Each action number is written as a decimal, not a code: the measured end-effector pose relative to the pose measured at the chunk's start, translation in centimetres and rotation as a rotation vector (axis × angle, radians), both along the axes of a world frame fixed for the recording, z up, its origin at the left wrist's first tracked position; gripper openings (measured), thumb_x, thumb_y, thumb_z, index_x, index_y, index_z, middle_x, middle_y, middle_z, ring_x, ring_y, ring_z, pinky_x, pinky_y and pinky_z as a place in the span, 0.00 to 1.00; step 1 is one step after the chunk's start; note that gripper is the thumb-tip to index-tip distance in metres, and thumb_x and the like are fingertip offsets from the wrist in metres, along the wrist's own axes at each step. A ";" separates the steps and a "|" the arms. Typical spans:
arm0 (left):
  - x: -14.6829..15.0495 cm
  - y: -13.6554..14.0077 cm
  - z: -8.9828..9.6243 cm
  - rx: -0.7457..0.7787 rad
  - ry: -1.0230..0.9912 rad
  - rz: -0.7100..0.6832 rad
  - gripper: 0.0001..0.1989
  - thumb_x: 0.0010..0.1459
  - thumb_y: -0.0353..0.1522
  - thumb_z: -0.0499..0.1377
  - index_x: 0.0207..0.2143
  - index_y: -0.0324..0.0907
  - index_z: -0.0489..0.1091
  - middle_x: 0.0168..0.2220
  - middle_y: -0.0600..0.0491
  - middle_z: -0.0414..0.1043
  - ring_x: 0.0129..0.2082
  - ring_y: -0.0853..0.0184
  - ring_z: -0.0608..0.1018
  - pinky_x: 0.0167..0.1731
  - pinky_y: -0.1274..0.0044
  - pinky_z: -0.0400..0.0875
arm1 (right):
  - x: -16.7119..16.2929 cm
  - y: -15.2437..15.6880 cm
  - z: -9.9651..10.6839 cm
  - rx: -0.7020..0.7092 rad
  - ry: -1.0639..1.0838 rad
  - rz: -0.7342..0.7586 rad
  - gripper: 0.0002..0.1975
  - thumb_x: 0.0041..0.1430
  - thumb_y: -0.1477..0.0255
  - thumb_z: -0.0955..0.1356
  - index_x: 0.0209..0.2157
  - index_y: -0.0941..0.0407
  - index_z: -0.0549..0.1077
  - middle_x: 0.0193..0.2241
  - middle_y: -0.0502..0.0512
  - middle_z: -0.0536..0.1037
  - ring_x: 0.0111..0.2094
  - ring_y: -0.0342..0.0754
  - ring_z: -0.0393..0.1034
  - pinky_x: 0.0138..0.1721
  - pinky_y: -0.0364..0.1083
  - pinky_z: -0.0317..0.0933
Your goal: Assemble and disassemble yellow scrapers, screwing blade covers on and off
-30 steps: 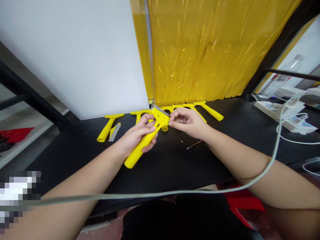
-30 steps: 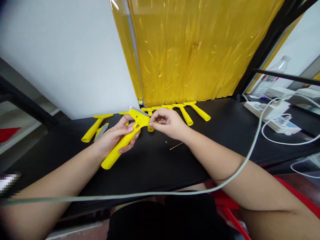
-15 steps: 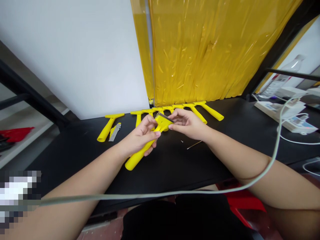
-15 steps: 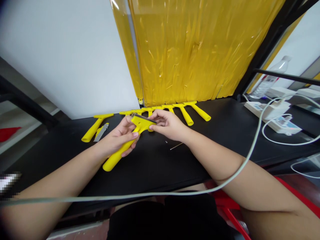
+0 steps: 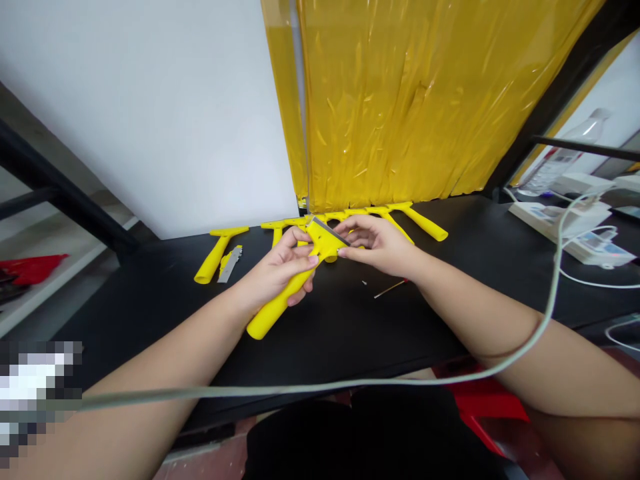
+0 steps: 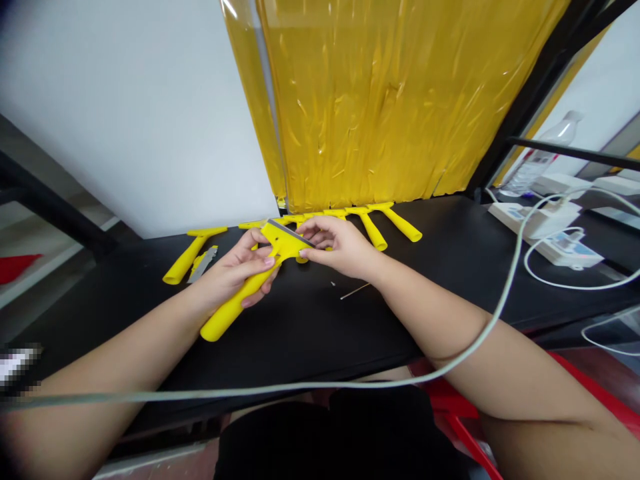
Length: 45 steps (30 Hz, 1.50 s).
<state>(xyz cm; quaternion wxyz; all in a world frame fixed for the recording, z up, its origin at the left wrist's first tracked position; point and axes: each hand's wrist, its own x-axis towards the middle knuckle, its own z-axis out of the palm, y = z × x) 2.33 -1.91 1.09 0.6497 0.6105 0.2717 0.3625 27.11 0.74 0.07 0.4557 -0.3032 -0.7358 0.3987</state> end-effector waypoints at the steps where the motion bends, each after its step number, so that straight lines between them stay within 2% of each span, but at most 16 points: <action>1: 0.0 0.0 0.1 -0.010 0.000 0.007 0.19 0.63 0.36 0.66 0.45 0.50 0.56 0.30 0.61 0.71 0.18 0.72 0.74 0.09 0.87 0.63 | 0.8 -0.1 0.6 0.027 -0.060 -0.016 0.25 0.50 0.64 0.80 0.49 0.54 0.74 0.43 0.55 0.77 0.41 0.48 0.74 0.46 0.49 0.71; 3: -0.1 0.0 0.4 -0.024 -0.006 0.029 0.20 0.62 0.36 0.66 0.45 0.50 0.56 0.27 0.62 0.71 0.16 0.72 0.72 0.09 0.87 0.62 | 3.1 -0.1 1.8 0.032 -0.238 -0.029 0.27 0.49 0.63 0.80 0.49 0.53 0.74 0.41 0.53 0.76 0.38 0.47 0.71 0.41 0.47 0.69; 5: -0.3 0.1 0.6 -0.034 -0.006 0.050 0.20 0.62 0.36 0.67 0.45 0.50 0.56 0.26 0.62 0.71 0.15 0.72 0.72 0.09 0.87 0.61 | 5.4 0.1 2.8 -0.077 -0.573 0.081 0.21 0.52 0.60 0.79 0.44 0.54 0.77 0.33 0.50 0.74 0.32 0.45 0.68 0.34 0.45 0.64; 7: -0.5 0.3 0.7 -0.047 -0.006 0.071 0.21 0.61 0.36 0.67 0.46 0.50 0.56 0.25 0.62 0.71 0.13 0.72 0.71 0.09 0.86 0.61 | 6.9 0.2 3.3 -0.225 -0.917 0.193 0.19 0.51 0.61 0.78 0.44 0.54 0.80 0.30 0.49 0.74 0.30 0.45 0.68 0.31 0.44 0.60; 8: -0.6 0.4 0.8 -0.059 -0.005 0.084 0.22 0.61 0.36 0.68 0.46 0.50 0.56 0.25 0.62 0.71 0.13 0.72 0.70 0.09 0.86 0.61 | 7.2 0.3 3.4 -0.254 -1.049 0.205 0.19 0.50 0.62 0.78 0.43 0.54 0.81 0.30 0.49 0.74 0.29 0.45 0.68 0.30 0.44 0.58; 10: -0.7 0.7 0.8 -0.084 -0.011 0.116 0.23 0.59 0.36 0.68 0.47 0.50 0.56 0.24 0.62 0.71 0.13 0.72 0.70 0.09 0.86 0.60 | 7.0 0.2 3.4 -0.257 -1.232 0.175 0.16 0.48 0.65 0.78 0.40 0.54 0.82 0.30 0.49 0.75 0.29 0.45 0.67 0.30 0.45 0.56; 13: -0.8 1.2 0.6 -0.103 -0.021 0.157 0.24 0.57 0.36 0.69 0.47 0.50 0.57 0.24 0.62 0.72 0.12 0.72 0.70 0.09 0.86 0.59 | 5.9 -0.2 3.2 -0.233 -1.327 0.130 0.08 0.49 0.69 0.77 0.34 0.54 0.82 0.30 0.49 0.76 0.29 0.45 0.67 0.29 0.45 0.55; 15: -0.9 1.4 0.5 -0.108 -0.022 0.178 0.25 0.56 0.37 0.70 0.47 0.50 0.57 0.24 0.61 0.72 0.12 0.71 0.70 0.09 0.86 0.59 | 5.6 -0.6 3.2 -0.237 -1.299 0.142 0.05 0.50 0.73 0.75 0.32 0.54 0.82 0.28 0.49 0.75 0.27 0.44 0.67 0.29 0.45 0.56; 17: -0.9 1.5 0.3 -0.119 -0.026 0.199 0.26 0.56 0.37 0.70 0.47 0.50 0.57 0.23 0.62 0.72 0.12 0.71 0.70 0.09 0.86 0.58 | 5.9 -0.8 3.3 -0.228 -1.185 0.186 0.03 0.52 0.74 0.73 0.31 0.55 0.81 0.26 0.49 0.75 0.26 0.44 0.66 0.28 0.45 0.57; 21: -0.7 1.1 0.4 -0.134 -0.048 0.232 0.26 0.56 0.37 0.71 0.47 0.50 0.57 0.24 0.62 0.71 0.13 0.72 0.71 0.09 0.86 0.59 | 6.3 -0.6 3.3 -0.153 -0.723 0.280 0.07 0.65 0.66 0.69 0.35 0.55 0.75 0.32 0.53 0.79 0.31 0.47 0.72 0.33 0.45 0.65; 24: -0.3 0.7 0.6 -0.112 -0.050 0.231 0.24 0.57 0.36 0.70 0.47 0.50 0.57 0.25 0.63 0.70 0.14 0.72 0.72 0.10 0.86 0.60 | 5.1 -0.3 2.7 -0.054 -0.458 0.160 0.10 0.71 0.62 0.65 0.42 0.54 0.71 0.35 0.54 0.79 0.32 0.48 0.74 0.35 0.46 0.67; 27: 0.0 0.4 0.6 -0.054 -0.055 0.241 0.24 0.58 0.36 0.69 0.46 0.50 0.56 0.27 0.63 0.70 0.15 0.73 0.72 0.10 0.86 0.62 | 3.4 -0.2 1.8 0.138 -0.499 -0.043 0.11 0.72 0.64 0.63 0.47 0.54 0.73 0.34 0.53 0.79 0.31 0.46 0.71 0.35 0.46 0.63; 29: 0.2 0.3 0.4 -0.006 -0.059 0.253 0.24 0.58 0.37 0.70 0.46 0.50 0.56 0.30 0.63 0.71 0.15 0.74 0.72 0.09 0.85 0.63 | 2.6 -0.2 1.4 0.214 -0.569 -0.116 0.11 0.72 0.65 0.64 0.48 0.53 0.75 0.33 0.52 0.78 0.30 0.46 0.69 0.35 0.46 0.61; 32: 0.3 0.4 0.0 0.047 -0.063 0.269 0.25 0.58 0.37 0.70 0.46 0.49 0.55 0.33 0.62 0.72 0.15 0.74 0.74 0.09 0.85 0.65 | 2.2 -0.1 0.9 0.215 -0.616 -0.153 0.10 0.69 0.66 0.66 0.47 0.53 0.75 0.28 0.49 0.77 0.26 0.45 0.65 0.31 0.45 0.56; 36: 0.3 0.5 -0.3 0.087 -0.059 0.302 0.24 0.58 0.36 0.69 0.46 0.49 0.55 0.37 0.61 0.72 0.17 0.74 0.75 0.09 0.84 0.65 | 2.0 0.1 0.4 0.227 -0.614 -0.183 0.09 0.68 0.67 0.67 0.42 0.54 0.78 0.28 0.50 0.77 0.26 0.44 0.66 0.31 0.45 0.55; 45: 0.6 0.2 -0.2 0.135 -0.023 0.307 0.22 0.60 0.37 0.68 0.46 0.48 0.57 0.37 0.60 0.67 0.20 0.73 0.76 0.09 0.84 0.66 | 1.3 0.0 0.3 0.219 -0.628 -0.178 0.11 0.69 0.65 0.67 0.39 0.54 0.80 0.24 0.48 0.73 0.25 0.43 0.62 0.31 0.45 0.53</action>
